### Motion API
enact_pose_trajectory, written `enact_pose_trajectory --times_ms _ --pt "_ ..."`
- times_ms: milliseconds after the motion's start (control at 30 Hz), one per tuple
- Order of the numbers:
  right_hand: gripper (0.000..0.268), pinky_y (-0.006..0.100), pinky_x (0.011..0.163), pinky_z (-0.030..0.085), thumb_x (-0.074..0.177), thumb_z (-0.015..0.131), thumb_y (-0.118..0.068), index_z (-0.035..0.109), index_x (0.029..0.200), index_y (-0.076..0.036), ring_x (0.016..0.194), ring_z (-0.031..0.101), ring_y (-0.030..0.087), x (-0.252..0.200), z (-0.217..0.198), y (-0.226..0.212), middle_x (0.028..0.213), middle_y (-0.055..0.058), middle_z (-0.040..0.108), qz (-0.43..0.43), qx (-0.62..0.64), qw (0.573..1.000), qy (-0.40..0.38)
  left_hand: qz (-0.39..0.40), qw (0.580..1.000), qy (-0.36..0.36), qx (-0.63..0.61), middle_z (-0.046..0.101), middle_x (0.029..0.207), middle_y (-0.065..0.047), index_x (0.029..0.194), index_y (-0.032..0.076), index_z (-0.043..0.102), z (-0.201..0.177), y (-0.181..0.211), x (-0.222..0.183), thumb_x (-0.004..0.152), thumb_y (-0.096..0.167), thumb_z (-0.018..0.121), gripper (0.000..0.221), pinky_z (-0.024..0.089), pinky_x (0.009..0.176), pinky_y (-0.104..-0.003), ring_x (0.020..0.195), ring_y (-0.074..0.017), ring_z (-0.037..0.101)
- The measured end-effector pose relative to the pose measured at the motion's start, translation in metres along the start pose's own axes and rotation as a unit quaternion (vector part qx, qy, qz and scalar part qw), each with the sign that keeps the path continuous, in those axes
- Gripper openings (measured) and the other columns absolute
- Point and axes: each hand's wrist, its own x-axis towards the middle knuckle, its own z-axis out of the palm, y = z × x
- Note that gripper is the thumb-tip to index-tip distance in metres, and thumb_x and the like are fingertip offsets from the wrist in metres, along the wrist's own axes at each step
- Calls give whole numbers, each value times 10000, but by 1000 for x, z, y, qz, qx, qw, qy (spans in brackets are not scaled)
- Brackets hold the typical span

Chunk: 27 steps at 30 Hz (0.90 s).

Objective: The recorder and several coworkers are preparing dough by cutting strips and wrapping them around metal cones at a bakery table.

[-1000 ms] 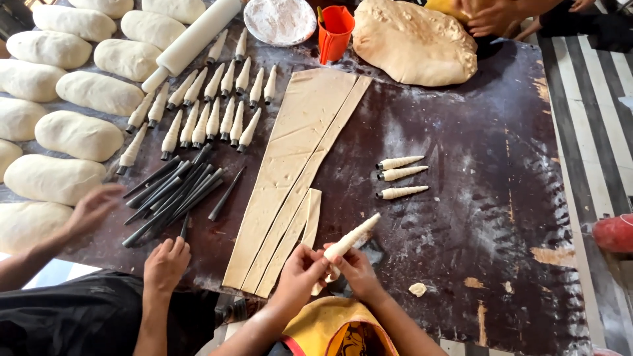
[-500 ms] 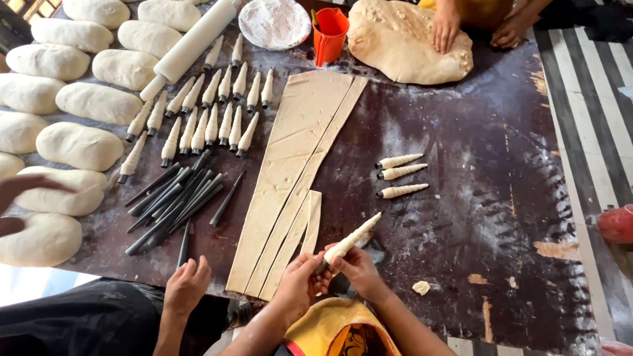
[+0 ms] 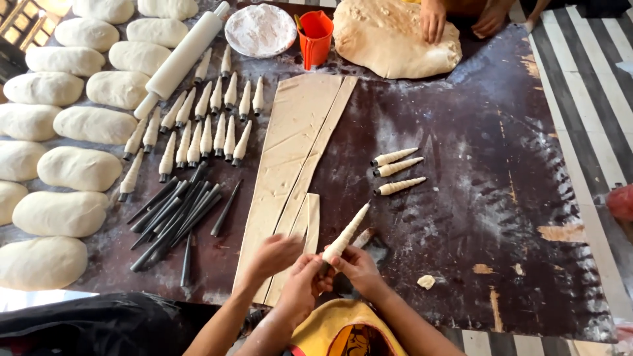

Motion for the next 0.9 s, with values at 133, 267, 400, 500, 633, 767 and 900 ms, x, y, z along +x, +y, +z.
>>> enact_pose_trajectory --times_ms 133,267,400,500,633,767,900 --pt "432 284 851 571 952 733 -266 674 1247 45 956 678 123 -4 10 -17 1107 78 740 6 -19 999 -30 129 985 6 111 668 903 -83 999 40 535 -9 -14 10 981 117 636 128 542 626 -266 748 -127 637" --pt "425 275 798 558 919 730 -264 656 1249 -7 897 672 115 -7 11 -22 1079 55 737 8 2 1000 -30 -20 999 19 -35 665 777 -137 956 35 553 3 4 -4 964 188 614 164 499 514 -266 593 -155 595" --pt "407 276 773 567 961 739 -276 684 1219 35 878 657 114 -5 10 -17 1024 59 718 -3 -19 998 -54 196 965 11 172 710 848 -125 963 22 532 -2 -6 -1 971 84 650 134 562 631 -269 718 -138 679" --pt "426 288 795 599 951 739 -290 677 1220 34 894 682 123 -7 14 -24 1028 62 721 -11 40 996 -76 73 996 -5 51 680 870 -89 1010 50 538 2 -1 0 931 56 637 127 552 615 -280 692 -127 663" --pt "461 283 718 576 909 753 -282 663 1260 3 836 667 120 -7 6 -13 1024 48 723 -3 28 998 -47 127 989 2 76 666 871 -142 1003 23 527 -2 -17 0 961 76 638 130 540 595 -272 674 -150 648" --pt "455 301 782 610 921 750 -225 638 1289 18 919 694 133 -5 -6 6 1069 66 727 -18 24 999 -26 94 995 -18 18 680 880 -124 1043 62 521 8 -6 -6 944 60 642 156 534 585 -269 657 -158 637" --pt "392 307 840 584 1013 741 -177 648 1299 75 945 671 155 -5 -12 19 1090 102 721 -27 32 996 -73 91 988 28 122 701 903 -136 1011 20 522 -3 -14 -7 975 91 642 144 550 623 -262 760 -156 706"
